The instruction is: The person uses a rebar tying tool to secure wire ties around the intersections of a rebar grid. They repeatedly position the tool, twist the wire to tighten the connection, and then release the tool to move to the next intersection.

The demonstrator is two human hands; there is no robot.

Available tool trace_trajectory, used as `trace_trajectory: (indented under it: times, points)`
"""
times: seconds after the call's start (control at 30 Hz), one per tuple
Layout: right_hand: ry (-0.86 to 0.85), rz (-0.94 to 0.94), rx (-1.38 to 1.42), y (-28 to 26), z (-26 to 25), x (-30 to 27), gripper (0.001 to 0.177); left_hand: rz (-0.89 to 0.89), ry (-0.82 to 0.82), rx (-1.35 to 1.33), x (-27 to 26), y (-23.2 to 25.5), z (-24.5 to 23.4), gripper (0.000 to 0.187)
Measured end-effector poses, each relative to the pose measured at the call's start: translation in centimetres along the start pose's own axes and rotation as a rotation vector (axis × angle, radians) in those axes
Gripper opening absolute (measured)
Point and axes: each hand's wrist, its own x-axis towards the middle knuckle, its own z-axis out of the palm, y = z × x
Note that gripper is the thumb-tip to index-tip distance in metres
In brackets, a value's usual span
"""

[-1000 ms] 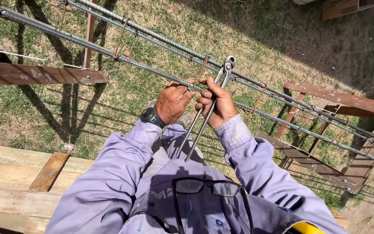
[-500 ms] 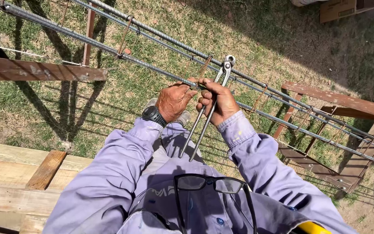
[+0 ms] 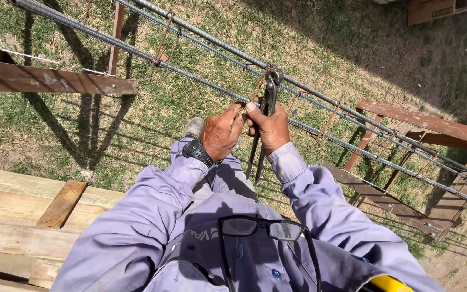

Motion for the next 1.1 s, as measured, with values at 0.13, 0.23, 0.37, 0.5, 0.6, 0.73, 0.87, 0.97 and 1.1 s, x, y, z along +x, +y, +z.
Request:
trace_trajectory:
  times: [0.13,0.23,0.37,0.5,0.6,0.73,0.87,0.97,1.1]
  points:
    - [0.066,-0.189,-0.142,0.4,0.7,0.4,0.032,-0.201,-0.123,-0.157,-0.7,4.0,-2.1,0.042]
    - [0.12,-0.295,-0.265,1.6,0.4,1.1,0.031,-0.297,-0.114,-0.195,-1.1,5.0,-2.5,0.041]
    - [0.105,-0.408,-0.326,2.1,0.2,1.3,0.037,-0.266,-0.072,-0.243,-1.0,5.5,-2.5,0.039]
    - [0.088,-0.44,-0.327,2.6,0.0,1.5,0.038,-0.46,-0.188,-0.36,-1.2,2.5,-1.0,0.053]
    - [0.094,-0.408,-0.233,2.4,0.4,1.7,0.035,-0.417,-0.261,-0.33,-1.2,3.8,-1.1,0.053]
    - [0.116,-0.393,-0.192,2.8,0.5,1.7,0.031,-0.507,-0.267,-0.295,-1.9,4.8,-0.9,0.046]
    - [0.129,-0.39,-0.204,3.7,0.1,2.7,0.033,-0.489,-0.235,-0.048,-1.7,8.5,-1.3,0.046]
    - [0.14,-0.398,-0.185,3.8,0.5,2.9,0.032,-0.49,-0.204,0.175,-0.8,11.8,-1.6,0.058]
    - [0.154,-0.37,-0.155,4.5,1.0,3.5,0.032,-0.503,-0.296,0.408,0.8,17.0,-2.3,0.064]
